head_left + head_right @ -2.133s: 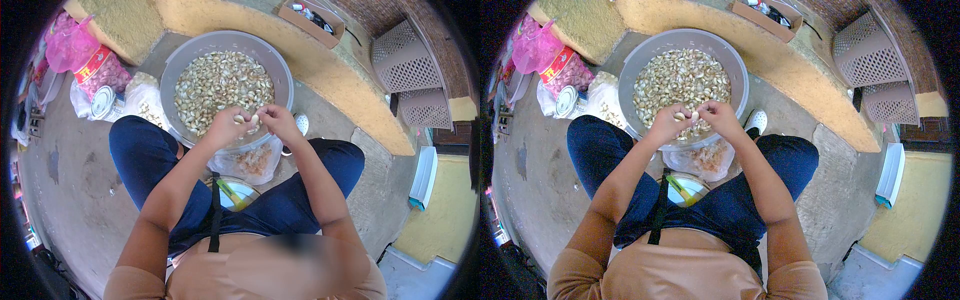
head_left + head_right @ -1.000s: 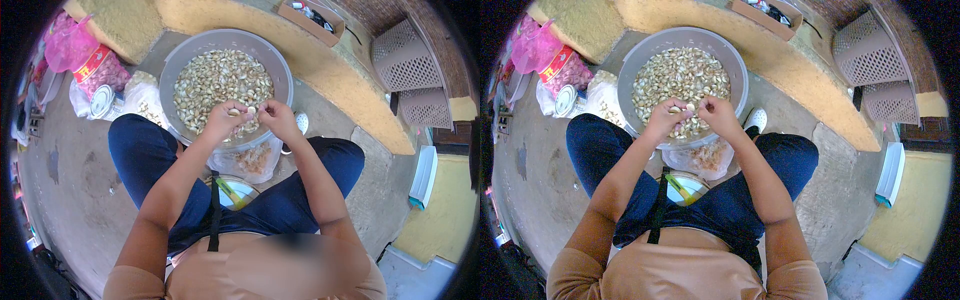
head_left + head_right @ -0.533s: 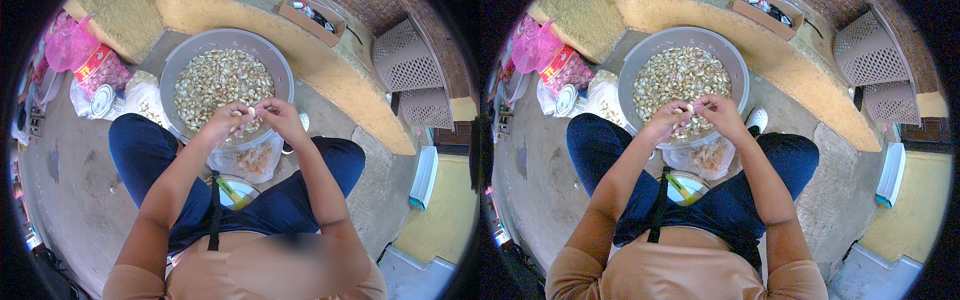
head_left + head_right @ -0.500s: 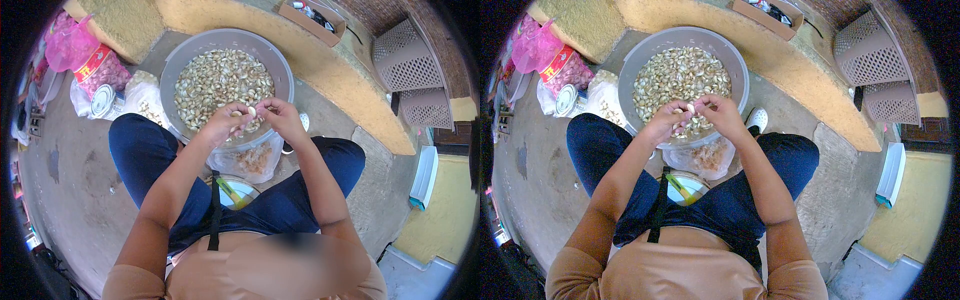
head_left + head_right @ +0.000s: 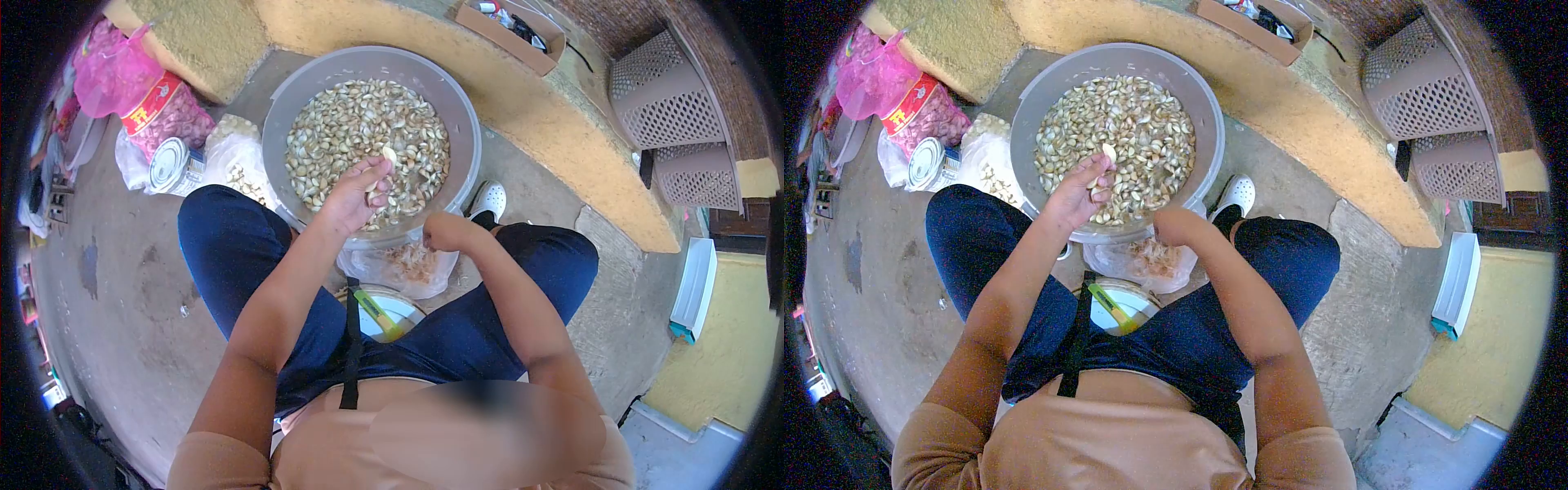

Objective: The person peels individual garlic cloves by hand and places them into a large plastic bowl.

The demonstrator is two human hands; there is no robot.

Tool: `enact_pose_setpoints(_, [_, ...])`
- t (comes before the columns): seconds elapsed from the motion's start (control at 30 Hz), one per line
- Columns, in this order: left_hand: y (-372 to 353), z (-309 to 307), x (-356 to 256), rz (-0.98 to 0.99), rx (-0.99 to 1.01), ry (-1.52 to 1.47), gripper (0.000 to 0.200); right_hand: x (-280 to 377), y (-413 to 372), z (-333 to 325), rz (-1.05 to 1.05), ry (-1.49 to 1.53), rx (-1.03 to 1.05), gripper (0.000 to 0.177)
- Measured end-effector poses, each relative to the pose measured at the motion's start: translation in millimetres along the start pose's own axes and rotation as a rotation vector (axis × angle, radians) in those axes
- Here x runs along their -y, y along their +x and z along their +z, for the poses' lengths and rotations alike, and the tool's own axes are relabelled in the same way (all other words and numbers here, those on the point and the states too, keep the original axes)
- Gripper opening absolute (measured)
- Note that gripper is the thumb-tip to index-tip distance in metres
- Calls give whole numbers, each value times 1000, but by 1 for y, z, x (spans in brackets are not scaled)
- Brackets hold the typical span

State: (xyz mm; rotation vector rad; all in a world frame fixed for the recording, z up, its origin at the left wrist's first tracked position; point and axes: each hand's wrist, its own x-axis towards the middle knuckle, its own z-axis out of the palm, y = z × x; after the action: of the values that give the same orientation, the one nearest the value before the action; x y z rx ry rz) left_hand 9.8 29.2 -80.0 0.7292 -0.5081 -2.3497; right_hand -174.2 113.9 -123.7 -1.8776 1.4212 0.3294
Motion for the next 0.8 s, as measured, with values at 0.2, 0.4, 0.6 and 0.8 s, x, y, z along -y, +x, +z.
enact_pose_setpoints(0.2, [-9,-2,-27,-10,-49,318,25,-8,21,37,45,-134,105,21])
enact_pose_setpoints(0.4, [-21,-48,-129,205,-458,1193,32,-5,20,23,71,-63,-8,22])
enact_pose_setpoints(0.6, [-38,-126,-217,103,-869,2034,29,3,15,17,150,29,-59,28])
enact_pose_setpoints(0.8, [-14,-249,-241,291,-1310,2204,26,-4,21,25,138,53,-35,30])
